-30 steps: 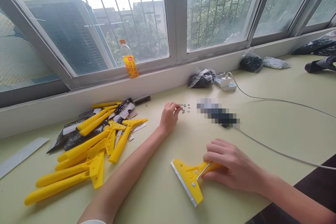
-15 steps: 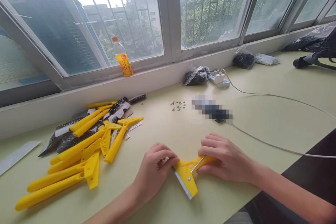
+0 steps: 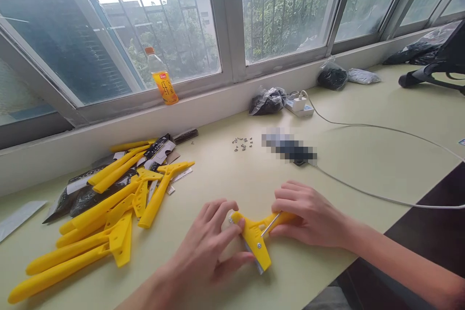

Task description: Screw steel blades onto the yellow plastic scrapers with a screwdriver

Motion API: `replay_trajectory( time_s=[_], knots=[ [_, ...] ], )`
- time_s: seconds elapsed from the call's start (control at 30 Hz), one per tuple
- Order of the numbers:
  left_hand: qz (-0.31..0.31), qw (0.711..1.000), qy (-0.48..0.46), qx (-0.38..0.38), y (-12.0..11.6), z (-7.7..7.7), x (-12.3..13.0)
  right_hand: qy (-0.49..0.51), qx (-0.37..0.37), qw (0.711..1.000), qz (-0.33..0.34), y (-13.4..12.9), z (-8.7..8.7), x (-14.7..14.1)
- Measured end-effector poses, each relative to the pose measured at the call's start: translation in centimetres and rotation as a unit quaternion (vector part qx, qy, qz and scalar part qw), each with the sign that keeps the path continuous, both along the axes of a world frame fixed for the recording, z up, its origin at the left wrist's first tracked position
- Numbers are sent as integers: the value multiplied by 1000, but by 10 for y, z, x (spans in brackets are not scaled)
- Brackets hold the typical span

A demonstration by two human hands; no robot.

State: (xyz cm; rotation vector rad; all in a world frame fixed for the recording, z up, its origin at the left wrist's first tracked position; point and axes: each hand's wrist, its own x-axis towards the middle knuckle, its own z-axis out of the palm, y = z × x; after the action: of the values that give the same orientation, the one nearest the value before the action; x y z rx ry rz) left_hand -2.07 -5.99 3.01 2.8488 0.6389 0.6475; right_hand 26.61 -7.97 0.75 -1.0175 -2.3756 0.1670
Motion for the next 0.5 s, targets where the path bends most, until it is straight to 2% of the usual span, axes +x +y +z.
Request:
replay_trajectory(
  time_s=[0.13,0.2,0.3,0.4,0.47,0.5],
  knots=[
    [-58,997,17,-46,11,-2,-2,31,-20,999,-5,2,1,-1],
    [-80,995,-12,-61,15,-9,-4,57,-31,998,6,3,3,-4],
    [-80,990,-89,-81,18,-19,-9,103,-66,992,25,9,8,-14],
    [-29,981,-148,-119,16,-25,-13,142,-141,980,21,19,13,-22],
    [45,965,-165,-199,14,-24,-13,167,-208,964,9,30,16,-24],
    [88,946,-177,-258,13,-22,-13,179,-234,956,-2,38,18,-24]
  ],
)
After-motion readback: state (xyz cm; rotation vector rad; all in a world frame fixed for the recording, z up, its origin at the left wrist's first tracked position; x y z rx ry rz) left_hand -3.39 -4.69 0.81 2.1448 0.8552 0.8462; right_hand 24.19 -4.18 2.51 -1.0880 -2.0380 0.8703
